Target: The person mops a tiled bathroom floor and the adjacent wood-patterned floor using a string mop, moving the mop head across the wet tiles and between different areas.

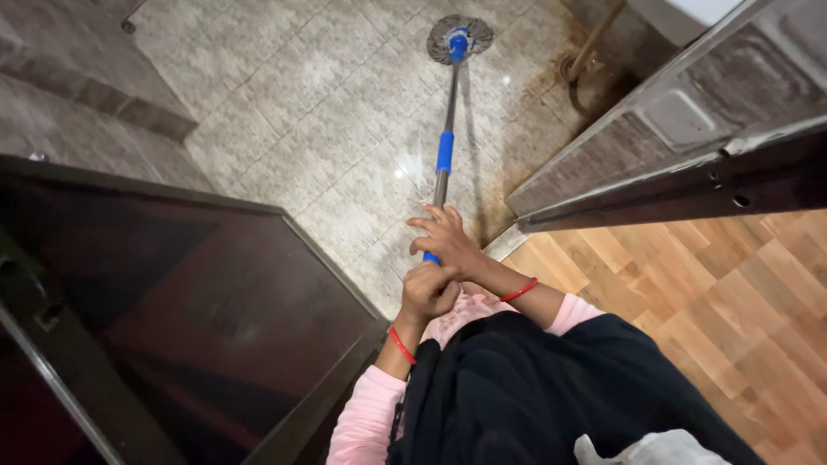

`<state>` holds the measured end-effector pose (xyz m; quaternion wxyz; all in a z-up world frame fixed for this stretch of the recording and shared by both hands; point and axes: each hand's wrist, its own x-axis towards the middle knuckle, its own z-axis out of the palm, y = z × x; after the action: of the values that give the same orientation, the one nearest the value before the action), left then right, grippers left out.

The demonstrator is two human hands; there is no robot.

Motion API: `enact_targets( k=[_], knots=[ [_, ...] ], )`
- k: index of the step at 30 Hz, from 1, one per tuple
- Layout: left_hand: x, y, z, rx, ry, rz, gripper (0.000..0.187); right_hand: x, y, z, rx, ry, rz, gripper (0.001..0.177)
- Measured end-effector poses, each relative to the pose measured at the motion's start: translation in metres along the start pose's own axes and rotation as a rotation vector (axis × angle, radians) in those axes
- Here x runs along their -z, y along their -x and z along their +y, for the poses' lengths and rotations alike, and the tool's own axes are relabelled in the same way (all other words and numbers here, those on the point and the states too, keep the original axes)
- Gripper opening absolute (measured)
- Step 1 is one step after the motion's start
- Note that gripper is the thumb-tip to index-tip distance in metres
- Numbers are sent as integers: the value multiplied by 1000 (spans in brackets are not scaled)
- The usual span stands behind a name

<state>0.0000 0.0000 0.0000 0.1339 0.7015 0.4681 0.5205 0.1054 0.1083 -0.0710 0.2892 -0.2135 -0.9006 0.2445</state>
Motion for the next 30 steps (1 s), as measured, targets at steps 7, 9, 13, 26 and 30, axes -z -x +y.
enact_targets(
  k=[7, 9, 13, 26, 30],
  knots=[
    [29, 17, 30, -23, -102, 41, 21, -15, 9, -34, -28, -348, -116, 20],
    [49, 34, 57, 25, -87, 36, 20, -16, 16, -64, 70, -394, -138, 24],
    [98, 76, 121, 113, -58, 67, 20, -23, 30, -142, 138, -518, -205, 31],
    [184, 259, 353, 229, -82, 184, 24, -22, 146, -376, 481, -780, -634, 56],
    [181, 281, 389, 169, -5, 184, 22, -5, 159, -411, 549, -870, -753, 58]
  ],
)
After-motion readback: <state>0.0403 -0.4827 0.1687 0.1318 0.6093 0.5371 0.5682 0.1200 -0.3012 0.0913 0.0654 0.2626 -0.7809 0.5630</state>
